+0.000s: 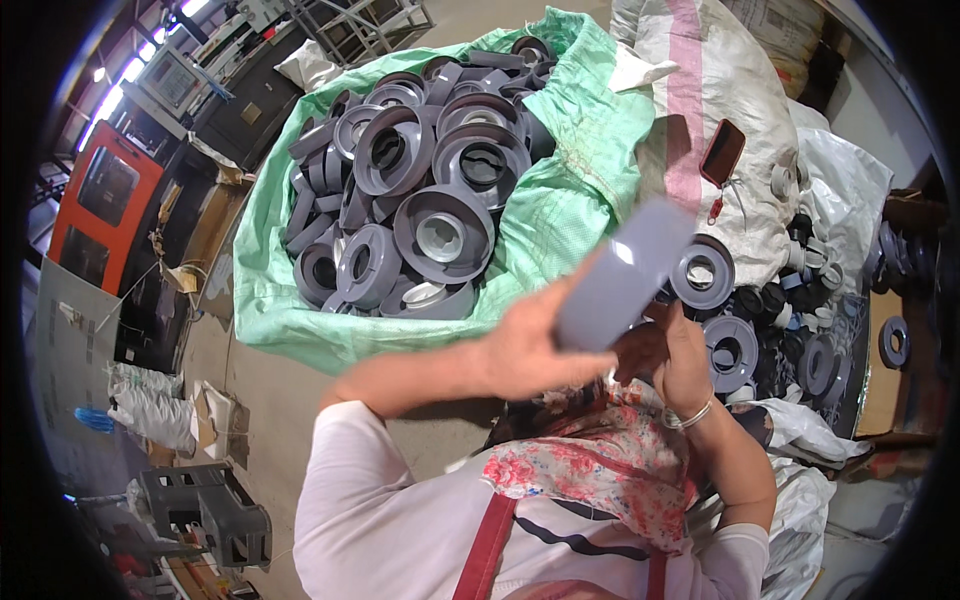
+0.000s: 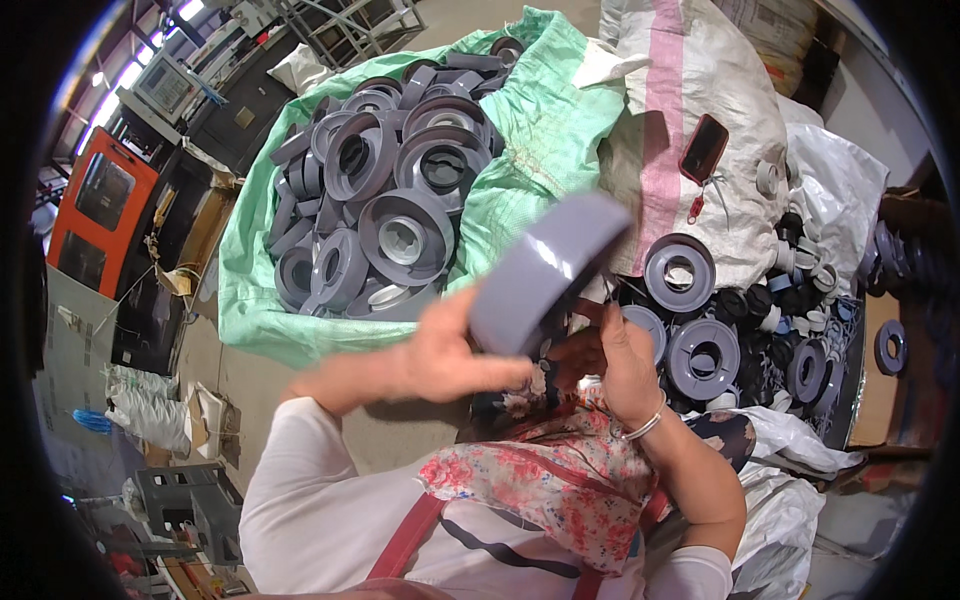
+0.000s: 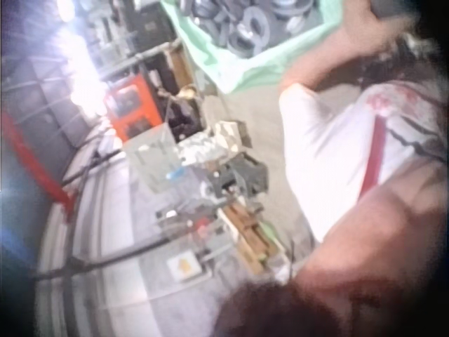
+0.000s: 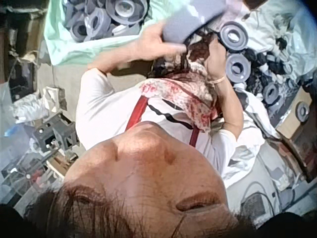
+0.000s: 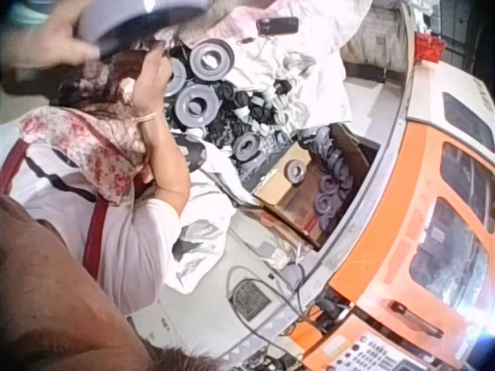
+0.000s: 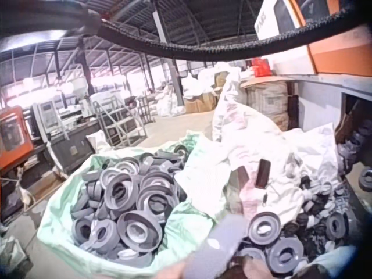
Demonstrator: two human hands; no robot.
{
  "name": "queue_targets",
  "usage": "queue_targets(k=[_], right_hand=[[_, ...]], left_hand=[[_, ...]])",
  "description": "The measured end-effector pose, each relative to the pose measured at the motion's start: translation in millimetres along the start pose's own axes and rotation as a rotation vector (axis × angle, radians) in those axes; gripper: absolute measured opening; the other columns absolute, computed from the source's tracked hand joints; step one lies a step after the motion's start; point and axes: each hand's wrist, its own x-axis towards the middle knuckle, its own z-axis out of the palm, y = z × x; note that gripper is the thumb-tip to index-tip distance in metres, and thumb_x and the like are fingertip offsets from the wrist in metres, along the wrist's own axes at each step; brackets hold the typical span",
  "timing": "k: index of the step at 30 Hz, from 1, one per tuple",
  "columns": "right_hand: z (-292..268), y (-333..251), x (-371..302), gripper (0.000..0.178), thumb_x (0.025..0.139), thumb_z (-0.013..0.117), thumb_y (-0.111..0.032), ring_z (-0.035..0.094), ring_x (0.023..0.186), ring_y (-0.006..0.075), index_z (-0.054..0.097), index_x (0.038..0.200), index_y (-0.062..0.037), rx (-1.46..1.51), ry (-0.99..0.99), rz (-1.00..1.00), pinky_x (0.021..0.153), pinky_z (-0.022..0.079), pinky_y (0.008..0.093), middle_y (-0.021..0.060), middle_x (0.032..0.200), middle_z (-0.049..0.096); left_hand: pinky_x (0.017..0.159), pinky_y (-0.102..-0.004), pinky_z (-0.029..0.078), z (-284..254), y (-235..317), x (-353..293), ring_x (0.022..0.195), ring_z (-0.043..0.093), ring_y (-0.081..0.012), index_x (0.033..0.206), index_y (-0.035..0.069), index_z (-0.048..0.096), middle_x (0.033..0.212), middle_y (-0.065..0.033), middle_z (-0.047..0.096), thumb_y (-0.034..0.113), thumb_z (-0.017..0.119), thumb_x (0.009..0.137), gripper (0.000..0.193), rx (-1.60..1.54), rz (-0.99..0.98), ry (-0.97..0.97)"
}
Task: The person inserts smaller white and black plastic components into grey plastic rings by hand and places the finished assemblies into a green storage bag.
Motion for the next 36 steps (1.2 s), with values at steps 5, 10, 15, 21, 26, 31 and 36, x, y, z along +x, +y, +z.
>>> queue_targets(k=[5, 10, 15, 21, 26, 31, 36], right_hand=[[22, 5, 19, 0.03, 0.086, 0.057, -0.017, 0.052, 0.062, 0.0068, 0.054, 0.106, 0.0054, -0.509, -0.082, -0.231, 0.057, 0.044, 0.0221, 0.0046, 0.071, 0.059], [16, 18, 21, 0.03, 0.083, 0.06, -0.019, 0.057, 0.058, 0.015, 0.056, 0.099, 0.0053, -0.77, -0.203, -0.267, 0.056, 0.046, 0.0258, 0.0119, 0.069, 0.059], [-6, 38, 25, 0.026, 0.082, 0.061, -0.018, 0.056, 0.055, 0.0173, 0.058, 0.096, 0.004, -0.815, -0.199, -0.1, 0.052, 0.044, 0.0276, 0.0116, 0.065, 0.057], [-9, 35, 38, 0.026, 0.08, 0.063, -0.018, 0.055, 0.053, 0.0201, 0.058, 0.095, 0.0025, -0.822, -0.19, -0.017, 0.051, 0.043, 0.0292, 0.0103, 0.061, 0.055], [7, 33, 59, 0.025, 0.08, 0.062, -0.019, 0.057, 0.055, 0.022, 0.059, 0.092, 0.0028, -0.859, -0.197, -0.062, 0.053, 0.044, 0.0303, 0.0131, 0.064, 0.057], [16, 23, 68, 0.021, 0.08, 0.062, -0.018, 0.059, 0.059, 0.0257, 0.06, 0.086, 0.0017, -0.897, -0.218, -0.103, 0.054, 0.045, 0.0326, 0.0154, 0.069, 0.058], [14, 14, 70, 0.017, 0.078, 0.063, -0.014, 0.057, 0.056, 0.0239, 0.06, 0.086, 0.0012, -0.95, -0.171, -0.199, 0.052, 0.044, 0.0314, 0.0139, 0.067, 0.057]], left_hand=[[0.097, -0.0345, 0.034, -99, -31, 111, 0.118, 0.041, -0.0269, 0.137, -0.006, 0.012, 0.133, -0.0252, 0.034, 0.031, 0.073, 0.072, 0.096, 0.671, 0.491, 0.575], [0.104, -0.0534, 0.014, -165, -126, 110, 0.135, 0.007, -0.0361, 0.141, 0.012, 0.014, 0.145, -0.0209, 0.011, 0.058, 0.052, 0.077, 0.088, 1.39, -0.255, 0.272], [0.098, -0.0631, 0.02, -197, -115, 73, 0.134, 0.015, -0.0323, 0.137, 0.029, 0.029, 0.147, -0.0075, 0.014, 0.056, 0.05, 0.078, 0.069, 1.386, -0.506, 0.093], [0.077, -0.0359, 0.046, -289, -101, 17, 0.088, 0.062, -0.0248, 0.087, 0.005, 0.068, 0.087, -0.0162, 0.065, 0.052, 0.054, 0.078, 0.05, 1.024, -0.624, 0.114], [0.055, -0.0283, 0.045, -310, -66, 59, 0.054, 0.054, -0.0122, 0.068, -0.002, 0.065, 0.06, -0.0068, 0.061, 0.027, 0.067, 0.07, 0.03, 0.752, -0.413, 0.34], [0.079, -0.0277, 0.045, -353, -116, 98, 0.085, 0.06, -0.0178, 0.091, -0.002, 0.064, 0.089, -0.0104, 0.064, 0.014, 0.058, 0.074, 0.024, 0.212, -0.1, 0.521], [0.091, -0.0338, 0.041, -358, -165, 108, 0.105, 0.055, -0.0284, 0.115, 0.005, 0.056, 0.111, -0.0172, 0.059, 0.009, 0.057, 0.069, 0.046, 1.031, -0.444, 0.106]])
